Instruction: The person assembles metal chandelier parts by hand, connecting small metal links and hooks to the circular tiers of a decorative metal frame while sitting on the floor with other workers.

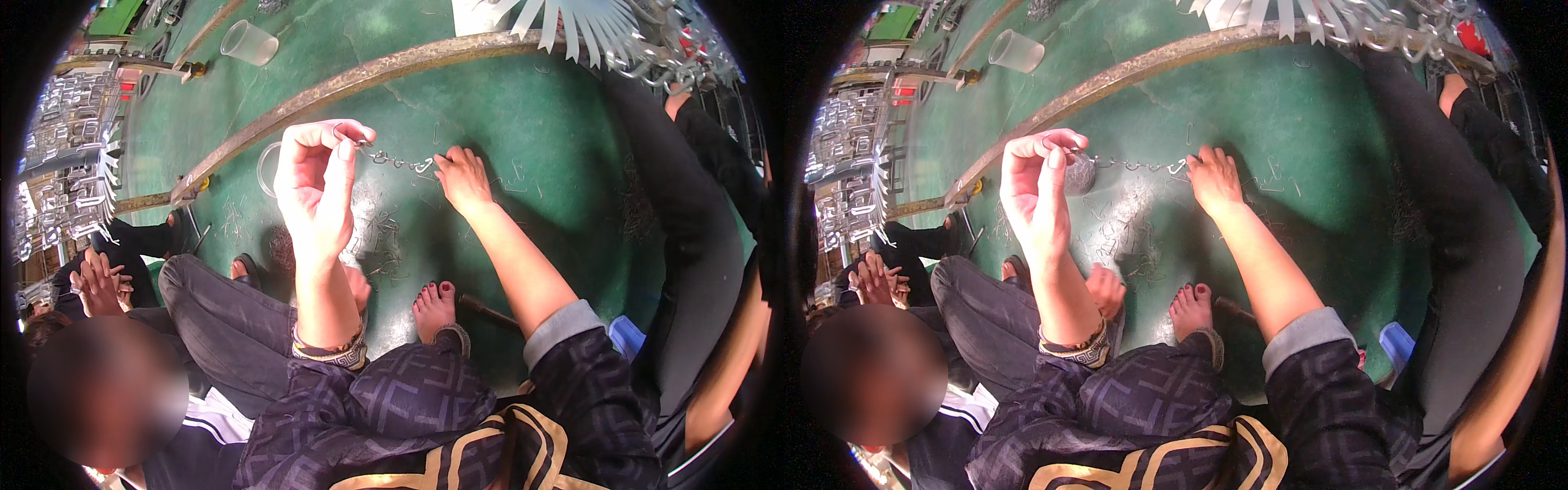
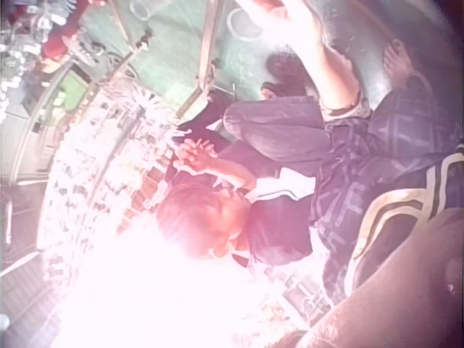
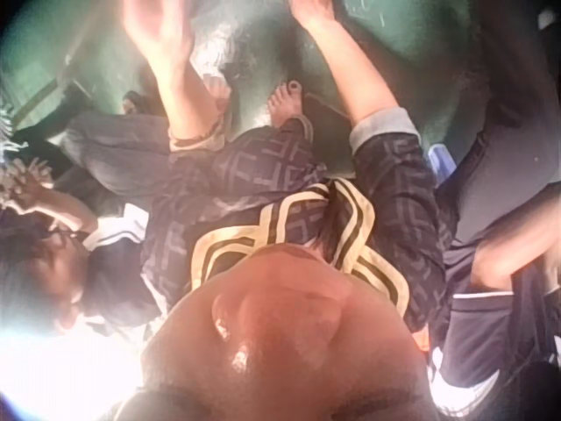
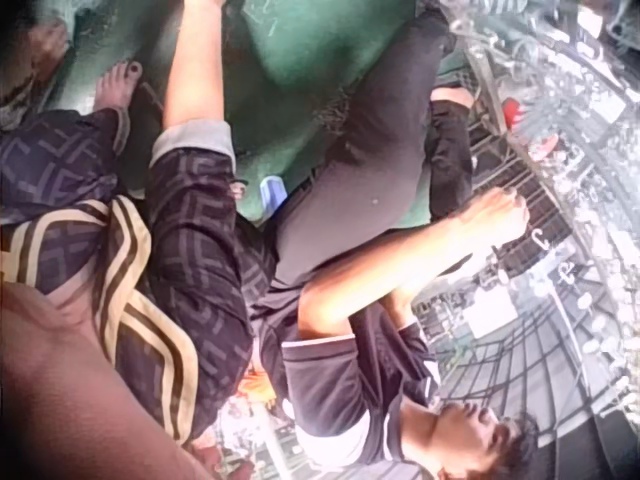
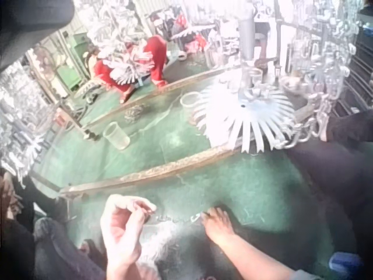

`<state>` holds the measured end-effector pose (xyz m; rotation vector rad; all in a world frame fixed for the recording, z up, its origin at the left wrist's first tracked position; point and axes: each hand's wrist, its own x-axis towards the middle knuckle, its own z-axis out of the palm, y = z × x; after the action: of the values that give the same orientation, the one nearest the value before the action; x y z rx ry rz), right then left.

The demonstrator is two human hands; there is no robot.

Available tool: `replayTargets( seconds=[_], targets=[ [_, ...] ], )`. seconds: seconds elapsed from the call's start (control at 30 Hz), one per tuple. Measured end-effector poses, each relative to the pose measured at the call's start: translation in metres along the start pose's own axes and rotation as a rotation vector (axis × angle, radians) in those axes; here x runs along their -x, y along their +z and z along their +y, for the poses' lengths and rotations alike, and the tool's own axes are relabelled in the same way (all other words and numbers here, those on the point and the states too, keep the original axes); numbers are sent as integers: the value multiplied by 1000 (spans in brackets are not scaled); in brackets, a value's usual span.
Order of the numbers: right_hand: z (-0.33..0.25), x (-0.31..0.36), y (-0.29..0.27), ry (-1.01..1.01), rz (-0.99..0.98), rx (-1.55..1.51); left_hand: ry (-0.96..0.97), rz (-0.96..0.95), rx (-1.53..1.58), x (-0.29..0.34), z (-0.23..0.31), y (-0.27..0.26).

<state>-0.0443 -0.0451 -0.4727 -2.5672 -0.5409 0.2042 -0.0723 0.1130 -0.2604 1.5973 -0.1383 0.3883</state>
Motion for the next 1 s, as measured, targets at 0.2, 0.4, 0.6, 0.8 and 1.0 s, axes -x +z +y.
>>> replayTargets(
  seconds=[0.2,0.4,0.6,0.8,1.0],
  targets=[
    [-7,-6,-2,-40,-31,103,35,-17,-38,-1,6,9],
    [-4,13,-33,-50,229,-119,56,24,-30,0,25,18],
    [-2,12,-107,-93,636,-228,132,-13,-18,-2,47,25],
    [-14,17,-192,-106,970,-315,187,-35,-11,-9,68,31],
    [-37,30,-269,-239,1268,-275,243,-61,-9,-19,87,34]
  ],
)
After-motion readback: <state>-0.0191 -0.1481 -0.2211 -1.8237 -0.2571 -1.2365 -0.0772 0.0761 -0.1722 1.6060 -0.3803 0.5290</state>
